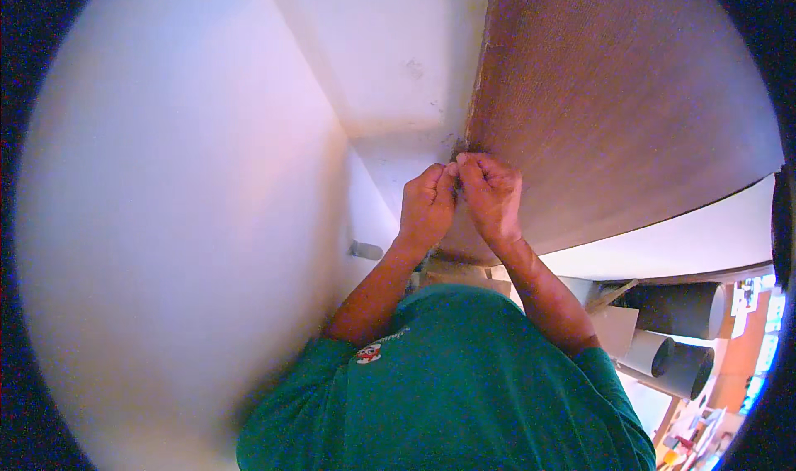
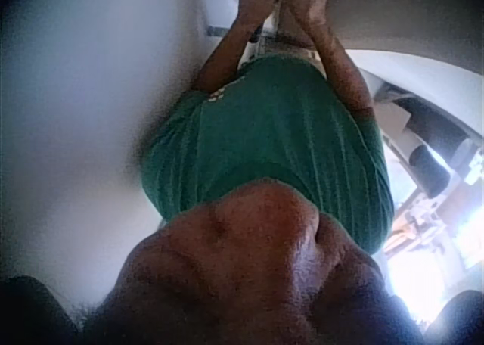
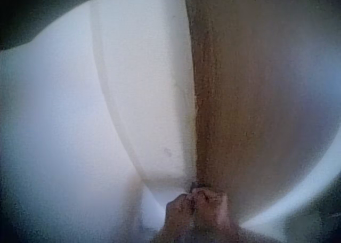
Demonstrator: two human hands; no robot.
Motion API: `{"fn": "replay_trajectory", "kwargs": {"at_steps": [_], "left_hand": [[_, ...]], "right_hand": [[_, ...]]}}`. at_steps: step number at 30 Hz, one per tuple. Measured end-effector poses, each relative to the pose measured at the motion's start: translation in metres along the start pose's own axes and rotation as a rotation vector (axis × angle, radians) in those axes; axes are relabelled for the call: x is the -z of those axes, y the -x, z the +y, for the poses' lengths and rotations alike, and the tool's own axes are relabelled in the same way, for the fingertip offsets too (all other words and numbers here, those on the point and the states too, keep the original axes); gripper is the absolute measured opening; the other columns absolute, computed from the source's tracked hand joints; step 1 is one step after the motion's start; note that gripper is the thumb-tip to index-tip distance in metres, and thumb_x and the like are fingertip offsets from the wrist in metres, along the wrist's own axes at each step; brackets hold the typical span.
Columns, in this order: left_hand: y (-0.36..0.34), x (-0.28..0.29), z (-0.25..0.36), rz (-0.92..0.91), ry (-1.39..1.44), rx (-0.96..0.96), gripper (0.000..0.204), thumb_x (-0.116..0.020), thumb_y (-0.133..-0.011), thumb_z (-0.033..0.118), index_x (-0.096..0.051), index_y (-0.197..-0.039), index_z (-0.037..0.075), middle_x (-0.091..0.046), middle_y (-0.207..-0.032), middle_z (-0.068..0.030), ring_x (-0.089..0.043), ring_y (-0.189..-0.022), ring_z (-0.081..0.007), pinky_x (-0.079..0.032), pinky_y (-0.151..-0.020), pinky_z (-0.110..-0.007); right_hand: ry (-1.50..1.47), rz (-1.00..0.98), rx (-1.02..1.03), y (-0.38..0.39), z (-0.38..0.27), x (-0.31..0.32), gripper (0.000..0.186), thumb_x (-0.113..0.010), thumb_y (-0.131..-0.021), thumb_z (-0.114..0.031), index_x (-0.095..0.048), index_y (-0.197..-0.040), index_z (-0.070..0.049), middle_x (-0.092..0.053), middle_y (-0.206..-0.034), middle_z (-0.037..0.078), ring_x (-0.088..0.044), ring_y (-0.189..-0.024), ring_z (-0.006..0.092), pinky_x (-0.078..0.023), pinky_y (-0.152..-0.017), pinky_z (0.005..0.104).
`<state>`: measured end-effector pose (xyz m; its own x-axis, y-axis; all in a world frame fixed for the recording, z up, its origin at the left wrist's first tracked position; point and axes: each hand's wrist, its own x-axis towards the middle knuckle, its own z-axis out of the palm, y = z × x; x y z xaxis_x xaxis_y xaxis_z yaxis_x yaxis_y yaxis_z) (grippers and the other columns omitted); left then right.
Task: The person uses a chisel to shave off small pieces of wood from the edge of a door.
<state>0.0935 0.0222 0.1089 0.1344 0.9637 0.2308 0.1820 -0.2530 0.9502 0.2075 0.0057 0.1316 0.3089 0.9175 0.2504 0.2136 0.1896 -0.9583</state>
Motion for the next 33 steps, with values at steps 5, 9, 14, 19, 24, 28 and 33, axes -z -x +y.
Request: {"fn": "replay_trajectory", "kwargs": {"at_steps": [5,9,14,19,24,28,33], "left_hand": [[-0.004,0.019,-0.076,0.016,-0.018,-0.034,0.033,-0.052,-0.101,0.021,-0.056,-0.076,0.000,-0.055,-0.058,-0.0150,-0.052,-0.049,-0.0237,-0.041,-0.049,-0.038],[-0.006,0.021,-0.088,0.034,0.004,-0.072,0.033,-0.053,-0.101,0.021,-0.056,-0.075,0.000,-0.055,-0.058,-0.0158,-0.052,-0.049,-0.0255,-0.041,-0.048,-0.039],[-0.008,0.020,-0.089,0.019,-0.052,-0.116,0.038,-0.046,-0.103,0.026,-0.055,-0.074,0.003,-0.055,-0.057,-0.0073,-0.051,-0.049,-0.0155,-0.042,-0.047,-0.033],[-0.010,0.018,-0.096,0.000,-0.015,-0.129,0.038,-0.048,-0.103,0.027,-0.055,-0.073,0.004,-0.054,-0.056,-0.0058,-0.050,-0.048,-0.0150,-0.042,-0.046,-0.033],[-0.008,0.013,-0.098,0.010,0.025,-0.151,0.039,-0.048,-0.103,0.028,-0.054,-0.073,0.004,-0.054,-0.056,-0.0056,-0.050,-0.048,-0.0147,-0.041,-0.046,-0.033],[-0.011,0.012,-0.105,0.008,-0.024,-0.229,0.038,-0.048,-0.103,0.026,-0.054,-0.073,0.004,-0.053,-0.056,-0.0060,-0.050,-0.047,-0.0152,-0.041,-0.046,-0.033],[-0.012,0.012,-0.112,-0.008,-0.039,-0.232,0.038,-0.048,-0.103,0.025,-0.054,-0.073,0.003,-0.053,-0.056,-0.0068,-0.050,-0.047,-0.0167,-0.041,-0.046,-0.035]], "right_hand": [[-0.133,0.012,0.052,0.006,0.052,-0.049,0.019,-0.063,-0.093,-0.012,-0.069,-0.085,0.004,-0.062,-0.069,-0.001,-0.053,-0.066,0.0058,-0.045,-0.057,0.0261],[-0.085,0.006,0.046,0.006,0.056,-0.055,0.021,-0.062,-0.093,-0.014,-0.068,-0.083,0.004,-0.068,-0.073,0.008,-0.061,-0.067,0.0111,-0.050,-0.061,0.0288],[-0.007,0.032,0.089,0.005,0.049,-0.053,0.020,-0.062,-0.094,-0.013,-0.068,-0.084,0.004,-0.068,-0.073,0.007,-0.061,-0.067,0.0107,-0.051,-0.060,0.0290],[-0.089,0.003,0.048,0.007,0.056,-0.053,0.018,-0.062,-0.093,-0.011,-0.069,-0.085,0.004,-0.069,-0.074,0.006,-0.060,-0.067,0.0106,-0.051,-0.060,0.0292],[-0.102,0.021,0.057,0.006,0.069,-0.052,0.016,-0.063,-0.093,-0.010,-0.070,-0.088,0.004,-0.070,-0.076,0.007,-0.061,-0.067,0.0111,-0.052,-0.061,0.0294],[-0.087,0.032,0.114,0.006,0.073,-0.049,0.016,-0.063,-0.093,-0.009,-0.071,-0.088,0.004,-0.071,-0.078,0.008,-0.063,-0.070,0.0113,-0.052,-0.063,0.0289],[-0.081,0.002,0.099,0.007,0.082,-0.049,0.016,-0.063,-0.092,-0.009,-0.071,-0.089,0.004,-0.072,-0.079,0.008,-0.064,-0.072,0.0119,-0.053,-0.065,0.0295]]}}
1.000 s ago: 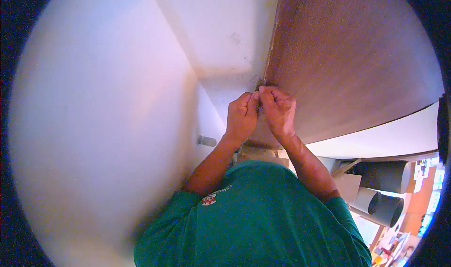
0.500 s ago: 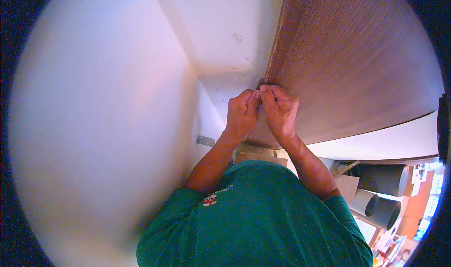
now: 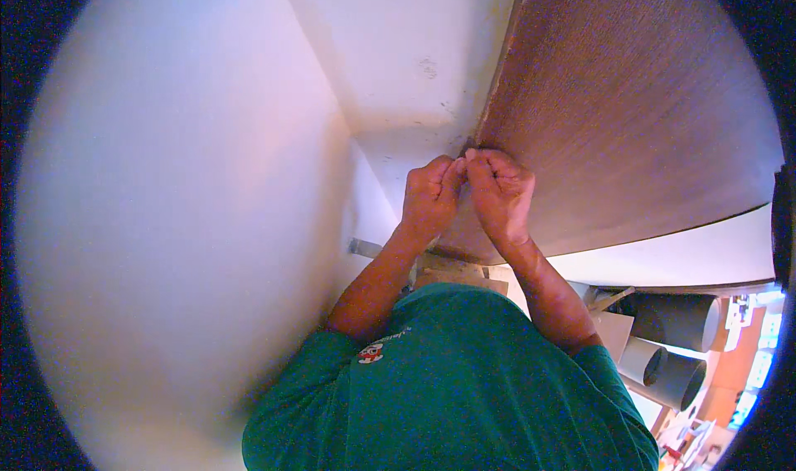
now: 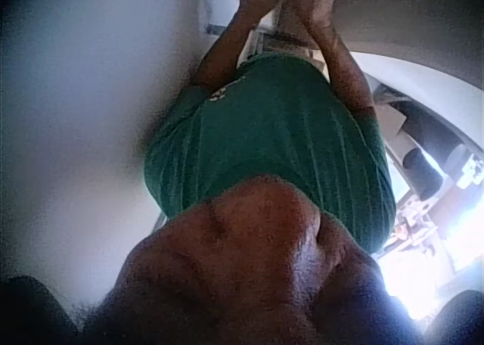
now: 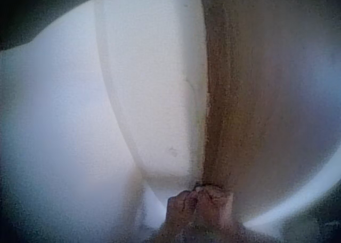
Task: The person uses a chisel to shave off small pieces of wood from the edge of a door.
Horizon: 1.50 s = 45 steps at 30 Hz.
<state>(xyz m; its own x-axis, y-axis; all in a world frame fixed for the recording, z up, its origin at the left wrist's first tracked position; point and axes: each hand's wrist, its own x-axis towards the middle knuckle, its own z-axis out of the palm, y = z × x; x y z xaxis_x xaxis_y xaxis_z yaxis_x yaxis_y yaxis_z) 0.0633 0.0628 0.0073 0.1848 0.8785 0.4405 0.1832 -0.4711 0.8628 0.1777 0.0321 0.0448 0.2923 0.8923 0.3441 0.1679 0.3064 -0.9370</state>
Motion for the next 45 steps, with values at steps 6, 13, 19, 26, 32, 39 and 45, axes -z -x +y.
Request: {"fn": "replay_trajectory", "kwargs": {"at_steps": [6,13,19,26,32,39,45], "left_hand": [[-0.004,0.001,-0.004,0.009,-0.059,-0.039,0.033,-0.053,-0.100,0.022,-0.057,-0.076,0.001,-0.057,-0.060,-0.0148,-0.055,-0.051,-0.0275,-0.043,-0.049,-0.038],[-0.001,-0.014,-0.022,0.007,-0.052,-0.046,0.034,-0.051,-0.101,0.024,-0.057,-0.076,0.002,-0.057,-0.063,-0.0145,-0.057,-0.052,-0.0274,-0.044,-0.050,-0.040],[-0.003,-0.025,-0.032,0.008,0.010,-0.082,0.032,-0.051,-0.100,0.023,-0.057,-0.076,0.002,-0.056,-0.062,-0.0154,-0.056,-0.052,-0.0298,-0.044,-0.050,-0.040],[0.006,-0.027,-0.057,-0.032,0.020,-0.069,0.032,-0.050,-0.100,0.024,-0.060,-0.080,0.001,-0.058,-0.066,-0.0172,-0.058,-0.056,-0.0356,-0.045,-0.053,-0.042],[0.008,-0.036,-0.089,0.068,-0.022,-0.184,0.035,-0.059,-0.097,0.025,-0.057,-0.071,0.001,-0.056,-0.060,-0.0197,-0.055,-0.051,-0.0362,-0.041,-0.048,-0.043],[0.018,-0.036,-0.101,-0.052,-0.042,-0.101,0.029,-0.052,-0.100,0.023,-0.065,-0.086,0.001,-0.066,-0.077,-0.0191,-0.065,-0.066,-0.0370,-0.050,-0.059,-0.042],[-0.019,-0.026,-0.036,0.224,-0.073,-0.399,0.028,-0.060,-0.095,0.022,-0.061,-0.076,0.002,-0.057,-0.062,-0.0208,-0.058,-0.053,-0.0381,-0.043,-0.050,-0.044]], "right_hand": [[0.133,0.045,0.058,0.000,-0.003,0.001,0.017,-0.064,-0.091,-0.011,-0.071,-0.086,0.003,-0.072,-0.076,0.011,-0.064,-0.069,0.0137,-0.053,-0.064,0.0321],[0.166,0.058,0.073,-0.004,0.019,0.007,0.015,-0.065,-0.090,-0.010,-0.071,-0.085,0.003,-0.062,-0.066,-0.001,-0.050,-0.064,0.0043,-0.042,-0.055,0.0247],[0.195,0.064,0.025,-0.004,0.028,0.011,0.018,-0.065,-0.090,-0.011,-0.068,-0.080,0.002,-0.065,-0.065,0.006,-0.056,-0.062,0.0086,-0.047,-0.056,0.0299],[0.312,0.064,0.076,0.003,0.057,0.009,0.021,-0.066,-0.091,-0.015,-0.067,-0.077,0.000,-0.064,-0.063,0.008,-0.053,-0.058,0.0074,-0.044,-0.051,0.0299],[0.297,0.069,0.108,0.006,0.068,0.005,0.018,-0.065,-0.091,-0.011,-0.067,-0.076,-0.001,-0.050,-0.061,-0.006,-0.041,-0.059,0.0032,-0.034,-0.049,0.0255],[0.437,0.011,0.162,0.012,0.080,0.007,0.022,-0.064,-0.093,-0.016,-0.069,-0.079,0.000,-0.067,-0.068,0.011,-0.060,-0.059,0.0146,-0.050,-0.057,0.0319],[0.345,0.093,0.267,-0.017,0.018,0.013,0.021,-0.066,-0.091,-0.016,-0.067,-0.077,0.000,-0.065,-0.065,0.013,-0.057,-0.052,0.0222,-0.047,-0.052,0.0349]]}}
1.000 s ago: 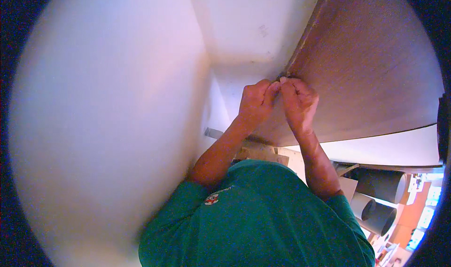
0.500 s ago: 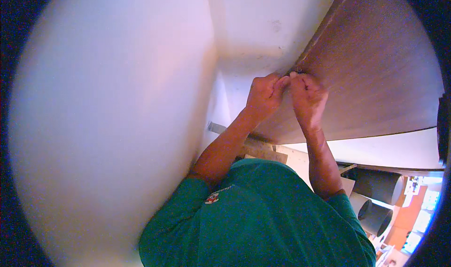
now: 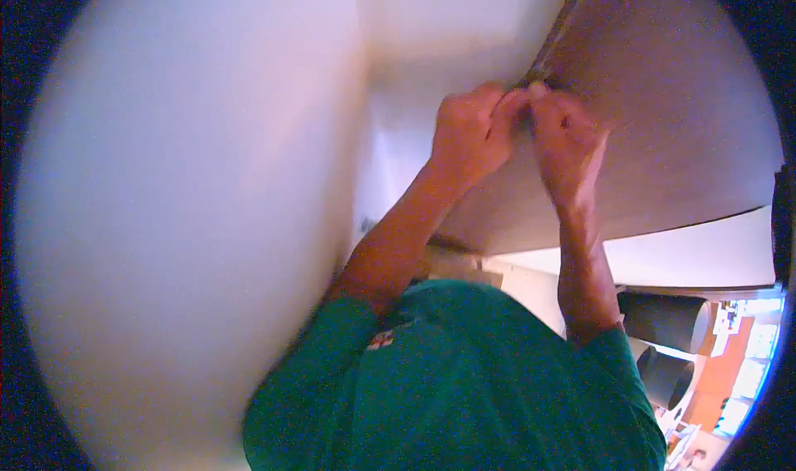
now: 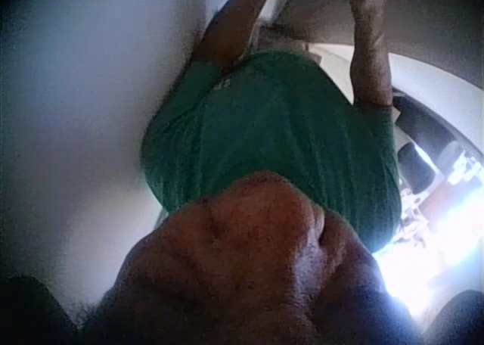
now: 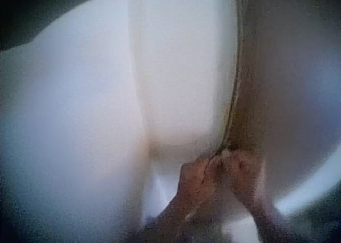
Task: The person uses a chisel to shave off small pieces of wood from the edge of a door.
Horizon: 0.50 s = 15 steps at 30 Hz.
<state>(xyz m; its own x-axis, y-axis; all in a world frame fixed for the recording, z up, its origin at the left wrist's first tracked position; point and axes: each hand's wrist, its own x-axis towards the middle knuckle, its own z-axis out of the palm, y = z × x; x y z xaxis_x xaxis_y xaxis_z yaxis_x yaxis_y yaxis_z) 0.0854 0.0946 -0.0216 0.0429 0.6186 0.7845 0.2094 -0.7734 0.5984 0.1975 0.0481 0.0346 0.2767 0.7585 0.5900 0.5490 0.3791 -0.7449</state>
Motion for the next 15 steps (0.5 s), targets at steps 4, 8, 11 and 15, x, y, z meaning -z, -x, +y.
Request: {"fn": "replay_trajectory", "kwargs": {"at_steps": [4,8,11,15], "left_hand": [[0.019,0.005,0.017,-0.146,0.068,0.307,0.026,-0.060,-0.096,0.019,-0.061,-0.078,0.000,-0.057,-0.060,-0.0193,-0.058,-0.051,-0.0353,-0.044,-0.049,-0.043],[0.042,-0.005,0.006,-0.204,0.114,0.376,0.029,-0.050,-0.100,0.022,-0.060,-0.081,0.002,-0.059,-0.067,-0.0140,-0.058,-0.057,-0.0265,-0.047,-0.054,-0.039],[0.038,-0.008,-0.003,-0.159,-0.044,0.196,0.027,-0.057,-0.098,0.016,-0.058,-0.075,0.000,-0.056,-0.058,-0.0149,-0.051,-0.048,-0.0212,-0.042,-0.048,-0.037],[0.031,0.000,0.003,-0.157,0.138,0.415,0.032,-0.053,-0.100,0.019,-0.054,-0.074,0.001,-0.056,-0.059,-0.0099,-0.050,-0.051,-0.0177,-0.041,-0.048,-0.035]], "right_hand": [[0.104,-0.071,0.042,0.018,0.001,0.011,0.027,-0.066,-0.091,-0.021,-0.066,-0.073,0.000,-0.062,-0.063,0.015,-0.056,-0.050,0.0217,-0.045,-0.049,0.0367],[0.057,-0.161,-0.085,0.024,0.026,0.011,0.024,-0.066,-0.092,-0.014,-0.067,-0.074,0.002,-0.058,-0.059,0.004,-0.048,-0.057,0.0063,-0.040,-0.050,0.0277],[-0.039,-0.172,-0.155,0.025,0.026,0.006,0.025,-0.066,-0.091,-0.014,-0.067,-0.073,0.002,-0.059,-0.058,0.006,-0.050,-0.056,0.0064,-0.042,-0.050,0.0283],[0.010,-0.163,-0.120,0.019,0.025,0.000,0.025,-0.066,-0.091,-0.014,-0.067,-0.072,0.003,-0.062,-0.060,0.008,-0.052,-0.056,0.0070,-0.043,-0.050,0.0293]]}}
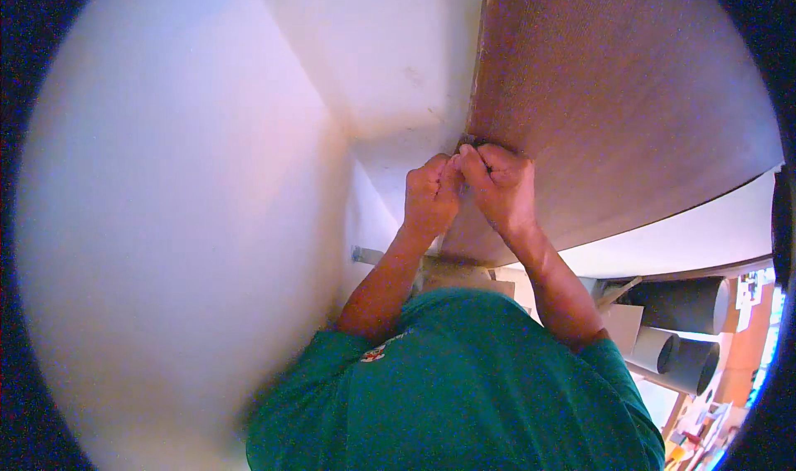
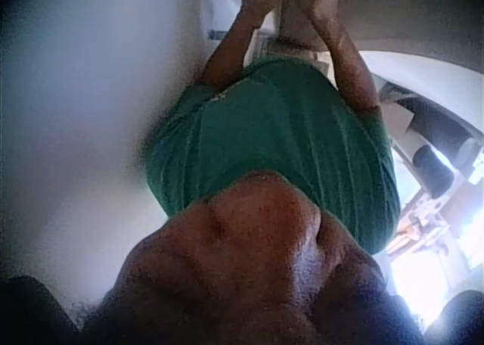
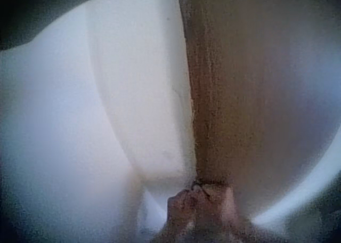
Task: The person uses a chisel to shave off small pieces of wood from the edge of a door.
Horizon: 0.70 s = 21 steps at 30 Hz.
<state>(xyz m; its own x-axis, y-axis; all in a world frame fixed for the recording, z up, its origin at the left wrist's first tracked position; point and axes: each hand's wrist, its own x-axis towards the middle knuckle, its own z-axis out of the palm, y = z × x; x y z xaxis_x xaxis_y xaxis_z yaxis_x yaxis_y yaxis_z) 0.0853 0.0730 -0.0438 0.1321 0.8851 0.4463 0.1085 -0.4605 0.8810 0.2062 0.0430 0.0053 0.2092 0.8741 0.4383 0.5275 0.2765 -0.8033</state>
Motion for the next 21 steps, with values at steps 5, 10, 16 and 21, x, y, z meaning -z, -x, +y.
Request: {"fn": "replay_trajectory", "kwargs": {"at_steps": [5,10,16,21], "left_hand": [[-0.012,0.008,-0.006,-0.046,0.022,0.032,0.037,-0.049,-0.102,0.024,-0.051,-0.072,0.003,-0.054,-0.059,-0.0048,-0.049,-0.052,-0.0133,-0.041,-0.048,-0.032],[-0.024,0.009,0.000,-0.037,0.005,-0.023,0.038,-0.047,-0.103,0.026,-0.052,-0.072,0.005,-0.053,-0.059,-0.0039,-0.048,-0.051,-0.0122,-0.040,-0.047,-0.032],[-0.020,0.009,0.012,-0.070,-0.006,0.075,0.026,-0.054,-0.098,0.017,-0.060,-0.080,-0.001,-0.062,-0.066,-0.0171,-0.060,-0.056,-0.0293,-0.045,-0.053,-0.037],[-0.052,0.010,0.045,0.009,-0.045,-0.078,0.026,-0.056,-0.096,0.016,-0.059,-0.078,-0.001,-0.060,-0.067,-0.0220,-0.059,-0.055,-0.0330,-0.044,-0.052,-0.038]], "right_hand": [[0.030,-0.023,0.019,-0.015,-0.003,-0.008,0.024,-0.066,-0.091,-0.013,-0.068,-0.074,0.003,-0.066,-0.063,0.011,-0.057,-0.054,0.0112,-0.046,-0.051,0.0293],[-0.035,0.025,0.021,-0.023,-0.007,-0.011,0.033,-0.065,-0.090,-0.022,-0.062,-0.067,0.000,-0.060,-0.060,0.020,-0.057,-0.047,0.0282,-0.044,-0.048,0.0408],[-0.084,0.043,0.032,-0.021,-0.011,-0.005,0.031,-0.065,-0.091,-0.021,-0.064,-0.069,0.000,-0.062,-0.061,0.017,-0.058,-0.048,0.0227,-0.045,-0.048,0.0378],[-0.161,0.133,-0.032,-0.042,-0.051,0.008,0.023,-0.067,-0.091,-0.016,-0.070,-0.077,0.003,-0.064,-0.062,0.006,-0.054,-0.060,0.0070,-0.045,-0.053,0.0277]]}}
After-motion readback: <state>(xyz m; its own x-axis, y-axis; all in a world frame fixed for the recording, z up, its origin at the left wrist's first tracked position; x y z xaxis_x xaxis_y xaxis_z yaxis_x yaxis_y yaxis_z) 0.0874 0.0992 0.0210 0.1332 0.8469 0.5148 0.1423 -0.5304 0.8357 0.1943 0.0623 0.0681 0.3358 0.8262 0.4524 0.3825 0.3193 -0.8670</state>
